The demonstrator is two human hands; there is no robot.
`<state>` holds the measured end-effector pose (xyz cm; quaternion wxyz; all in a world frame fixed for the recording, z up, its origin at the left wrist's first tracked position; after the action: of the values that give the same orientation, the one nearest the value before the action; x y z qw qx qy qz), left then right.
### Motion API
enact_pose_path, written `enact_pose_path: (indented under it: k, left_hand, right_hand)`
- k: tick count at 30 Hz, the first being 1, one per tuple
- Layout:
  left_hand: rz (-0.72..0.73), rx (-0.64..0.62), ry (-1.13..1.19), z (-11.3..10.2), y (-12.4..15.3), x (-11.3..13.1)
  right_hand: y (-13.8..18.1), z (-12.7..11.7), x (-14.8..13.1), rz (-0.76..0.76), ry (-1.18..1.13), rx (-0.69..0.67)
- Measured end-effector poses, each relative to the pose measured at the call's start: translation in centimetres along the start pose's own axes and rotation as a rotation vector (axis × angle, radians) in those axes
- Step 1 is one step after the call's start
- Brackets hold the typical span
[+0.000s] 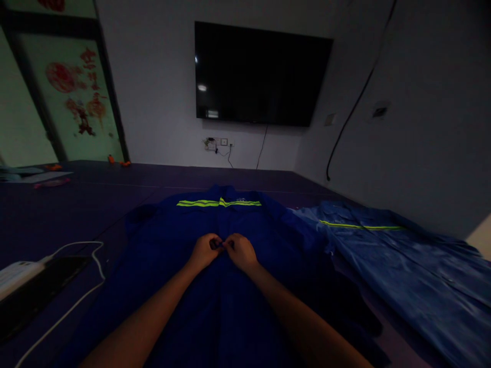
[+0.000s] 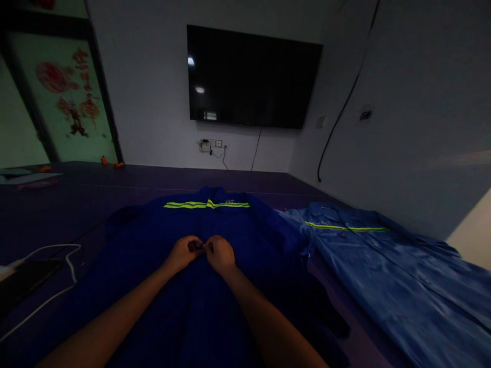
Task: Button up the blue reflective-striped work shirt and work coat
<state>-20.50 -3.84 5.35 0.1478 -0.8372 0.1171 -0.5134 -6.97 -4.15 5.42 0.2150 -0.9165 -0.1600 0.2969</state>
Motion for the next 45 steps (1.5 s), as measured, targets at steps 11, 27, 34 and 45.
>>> enact_pose_path:
  k: [11, 27, 34, 45]
  left_hand:
    - [-0.024, -0.059, 0.1, 0.1, -0.1, -0.2]
    - [-0.066, -0.024, 0.119, 0.2, -0.2, -0.6]
    - [-0.084, -0.014, 0.186, -0.1, -0.2, -0.4]
    - [-0.16, -0.214, 0.162, -1.2, 3.0, 1.4]
  right_hand:
    - [-0.3, 0.4, 0.5, 0.145, -0.184, -0.005]
    - [-0.5, 1.0, 1.2, 0.22, -0.365, -0.016]
    - [0.4, -0.3, 1.2, 0.164, -0.362, 0.044]
    - [2.3, -5.7, -3.8, 0.007, -0.04, -0.061]
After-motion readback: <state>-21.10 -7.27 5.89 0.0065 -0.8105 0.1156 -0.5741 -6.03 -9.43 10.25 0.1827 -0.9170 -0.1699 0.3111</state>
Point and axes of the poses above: each hand's wrist, its own y-axis away from the middle knuckle, its own z-axis out of the palm, x = y × z, the point moved 3 cm from there along -y, towards the middle knuckle, and after that the axes turned 5 degrees about x, right-handed, at the moved point
